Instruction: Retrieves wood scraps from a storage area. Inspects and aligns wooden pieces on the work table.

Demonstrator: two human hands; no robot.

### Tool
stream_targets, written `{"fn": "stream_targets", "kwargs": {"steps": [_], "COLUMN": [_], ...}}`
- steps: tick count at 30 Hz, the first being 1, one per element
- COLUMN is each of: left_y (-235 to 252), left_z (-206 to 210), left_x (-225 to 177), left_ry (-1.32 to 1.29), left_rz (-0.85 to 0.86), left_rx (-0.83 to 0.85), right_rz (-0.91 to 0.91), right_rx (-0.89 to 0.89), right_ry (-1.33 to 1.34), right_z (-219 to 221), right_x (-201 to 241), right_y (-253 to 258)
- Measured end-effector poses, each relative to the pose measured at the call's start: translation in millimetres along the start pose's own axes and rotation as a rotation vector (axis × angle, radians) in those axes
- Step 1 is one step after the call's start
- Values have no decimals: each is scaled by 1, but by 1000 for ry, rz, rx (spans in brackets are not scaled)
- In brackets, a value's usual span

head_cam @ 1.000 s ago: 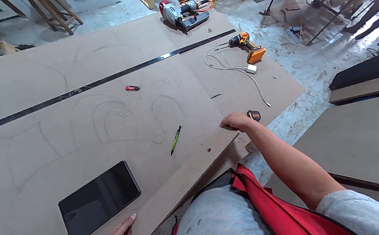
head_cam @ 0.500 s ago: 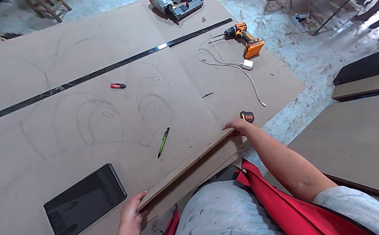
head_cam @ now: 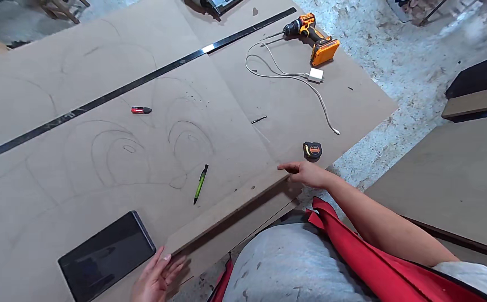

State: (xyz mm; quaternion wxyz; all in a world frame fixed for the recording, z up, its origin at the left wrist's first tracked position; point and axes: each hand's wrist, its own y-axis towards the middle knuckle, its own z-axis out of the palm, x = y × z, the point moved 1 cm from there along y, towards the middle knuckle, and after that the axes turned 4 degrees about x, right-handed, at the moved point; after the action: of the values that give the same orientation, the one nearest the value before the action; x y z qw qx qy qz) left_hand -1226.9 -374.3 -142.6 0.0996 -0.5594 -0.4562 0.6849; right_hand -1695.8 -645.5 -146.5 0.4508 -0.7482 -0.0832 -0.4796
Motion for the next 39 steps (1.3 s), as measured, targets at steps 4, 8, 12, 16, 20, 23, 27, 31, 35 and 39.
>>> {"fn": "stream_targets", "kwargs": {"steps": [4,8,12,16,20,23,27,31,35,39], "left_y": [8,30,32,25,21,18,15,15,10,6], "left_z": [8,11,14,11,9,6,8,12,14,21], "left_x": [-13,1,14,22,28,35,40,46,51,47], "left_ry": [370,706,815,854,812,764,735,717,698,658], "left_rz": [124,313,378,386,384,412,389,353,387,314], "left_rx": [-87,-237,-217,-212,-228,-211,-206,-223,-230,-372], "right_rz": [36,-29,-81,-82,-93,-124,-133,-181,-272,-270], "right_rx": [-171,-219,-122,-44,21,53,58,69,61,49], "right_ry": [-201,-466,-571,-631,-696,-778,-860,-880,-940,-935], "right_z": [-12,-16,-6,-1,-2,-1,1,0,-1,1], "right_x": [2,-8,-26,-29,-36,-43,-43,-50,-66,-70], "right_y": [26,45,44,30,18,12,9,12,7,6]}}
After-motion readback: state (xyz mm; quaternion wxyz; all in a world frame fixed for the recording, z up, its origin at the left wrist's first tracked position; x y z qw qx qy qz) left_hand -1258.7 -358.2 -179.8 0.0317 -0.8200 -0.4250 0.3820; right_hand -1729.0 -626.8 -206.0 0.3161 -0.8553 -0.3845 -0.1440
